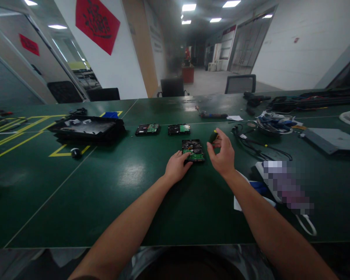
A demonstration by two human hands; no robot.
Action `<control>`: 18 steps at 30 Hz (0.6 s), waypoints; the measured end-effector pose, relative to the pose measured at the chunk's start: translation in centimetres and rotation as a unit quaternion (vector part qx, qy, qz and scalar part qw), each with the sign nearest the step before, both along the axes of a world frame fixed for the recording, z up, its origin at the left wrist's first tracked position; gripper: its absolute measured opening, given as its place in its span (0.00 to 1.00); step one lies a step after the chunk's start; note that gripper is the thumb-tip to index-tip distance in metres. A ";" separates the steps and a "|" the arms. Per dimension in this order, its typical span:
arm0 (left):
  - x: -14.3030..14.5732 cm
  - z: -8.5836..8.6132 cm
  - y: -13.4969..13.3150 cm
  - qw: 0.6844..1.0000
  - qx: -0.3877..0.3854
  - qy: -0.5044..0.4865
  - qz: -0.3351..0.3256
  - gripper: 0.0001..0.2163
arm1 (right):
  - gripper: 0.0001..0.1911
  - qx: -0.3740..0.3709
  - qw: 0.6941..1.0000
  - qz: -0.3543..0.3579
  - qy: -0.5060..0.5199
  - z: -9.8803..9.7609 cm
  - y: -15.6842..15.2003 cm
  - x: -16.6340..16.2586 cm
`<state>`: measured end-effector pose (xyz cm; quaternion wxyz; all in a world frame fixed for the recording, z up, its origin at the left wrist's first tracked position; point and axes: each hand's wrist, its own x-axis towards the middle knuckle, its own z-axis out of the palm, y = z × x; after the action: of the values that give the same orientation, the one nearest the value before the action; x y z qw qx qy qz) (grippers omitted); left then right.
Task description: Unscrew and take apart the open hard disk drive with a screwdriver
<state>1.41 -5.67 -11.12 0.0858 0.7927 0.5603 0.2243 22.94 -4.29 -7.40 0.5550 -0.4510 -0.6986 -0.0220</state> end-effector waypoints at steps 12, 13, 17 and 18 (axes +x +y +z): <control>0.0 0.0 0.0 1.000 -0.006 -0.002 0.001 0.24 | 0.33 0.004 1.000 -0.004 0.007 0.0 0.1 0.0; 0.0 0.0 0.0 1.000 -0.007 -0.002 0.002 0.24 | 0.33 0.002 1.000 -0.004 0.004 0.0 0.1 0.1; 0.0 0.1 -0.1 1.000 -0.004 -0.005 0.001 0.23 | 0.34 -0.007 1.000 0.011 0.002 0.0 0.1 0.0; 0.1 0.1 -0.1 1.000 -0.002 -0.005 0.000 0.23 | 0.34 -0.007 1.000 0.013 0.006 -0.1 0.1 0.0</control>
<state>1.46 -5.78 -10.98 0.0896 0.7915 0.5603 0.2271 22.95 -4.21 -7.47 0.5563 -0.4458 -0.7012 -0.0069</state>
